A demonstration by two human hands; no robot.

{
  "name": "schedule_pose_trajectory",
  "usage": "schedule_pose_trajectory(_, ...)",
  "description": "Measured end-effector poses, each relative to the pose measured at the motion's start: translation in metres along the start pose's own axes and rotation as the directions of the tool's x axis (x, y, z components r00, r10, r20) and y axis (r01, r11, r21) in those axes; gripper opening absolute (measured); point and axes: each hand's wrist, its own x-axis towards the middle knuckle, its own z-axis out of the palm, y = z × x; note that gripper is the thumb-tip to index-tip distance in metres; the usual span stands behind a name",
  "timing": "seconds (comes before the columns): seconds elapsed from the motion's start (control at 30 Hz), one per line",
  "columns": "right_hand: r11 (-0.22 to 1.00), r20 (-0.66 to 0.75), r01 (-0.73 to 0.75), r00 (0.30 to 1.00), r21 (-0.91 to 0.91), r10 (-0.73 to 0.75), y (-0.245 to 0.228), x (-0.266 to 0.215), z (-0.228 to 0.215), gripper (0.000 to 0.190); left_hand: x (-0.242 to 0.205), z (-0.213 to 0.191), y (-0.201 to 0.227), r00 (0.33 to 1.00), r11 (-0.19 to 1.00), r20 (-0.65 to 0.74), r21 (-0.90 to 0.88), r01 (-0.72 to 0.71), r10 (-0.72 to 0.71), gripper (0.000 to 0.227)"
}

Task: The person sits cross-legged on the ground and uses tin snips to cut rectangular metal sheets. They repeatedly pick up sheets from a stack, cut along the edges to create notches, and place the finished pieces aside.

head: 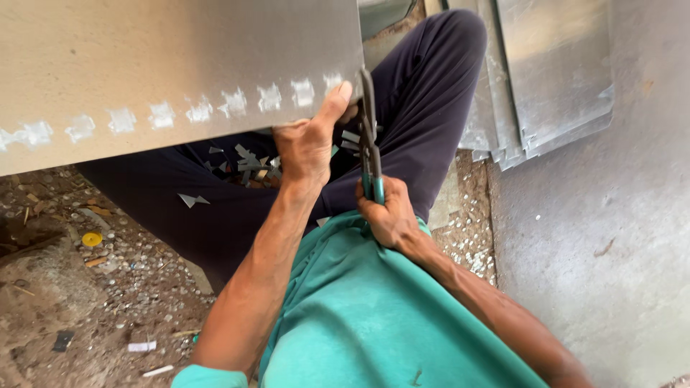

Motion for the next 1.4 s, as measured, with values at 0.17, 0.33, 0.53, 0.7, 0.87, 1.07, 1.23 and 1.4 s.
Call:
schedule_pose_trajectory(0.17,0.720,-0.021,0.004,0.999,-0.694,-0.026,0.022,0.005,-0.071,0.009,-0.023,-0.010,0.030,0.991,0.999,-0.131,-0.022,0.031,-0.033,0.011)
schedule_pose_trajectory(0.33,0.716,0.057,0.340,0.920,-0.610,-0.388,0.076,0.004,-0.083,0.010,-0.035,0.027,0.011,0.931,0.996,-0.354,0.045,-0.071,0.082,0.022)
schedule_pose_trajectory(0.53,0.944,0.030,0.060,0.998,-0.325,-0.053,0.083,-0.004,-0.039,0.022,-0.031,0.032,0.005,0.899,0.985,-0.403,-0.065,0.160,-0.172,0.009)
schedule_pose_trajectory(0.7,0.969,0.017,-0.018,1.000,-0.245,0.023,0.056,0.001,-0.037,0.023,-0.028,0.027,0.005,0.919,0.988,-0.385,-0.154,0.025,-0.084,0.020)
schedule_pose_trajectory(0.87,0.979,0.061,-0.109,0.991,-0.170,0.121,0.048,0.002,-0.037,0.021,-0.029,0.025,0.003,0.936,0.939,-0.295,-0.332,0.086,-0.190,0.024)
schedule_pose_trajectory(1.07,0.982,0.090,-0.113,0.988,-0.150,0.127,0.056,0.014,-0.038,0.021,-0.027,0.031,0.016,0.919,0.961,-0.354,-0.265,0.081,-0.175,0.023)
schedule_pose_trajectory(1.23,0.986,0.082,-0.107,0.990,-0.130,0.118,0.063,0.014,-0.037,0.021,-0.021,0.029,0.002,0.910,0.857,-0.261,-0.489,0.164,-0.323,0.025)
schedule_pose_trajectory(1.4,0.988,0.107,-0.112,0.986,-0.108,0.124,0.067,0.019,-0.038,0.021,-0.028,0.011,-0.017,0.971,0.999,-0.233,0.010,-0.042,0.043,0.018)
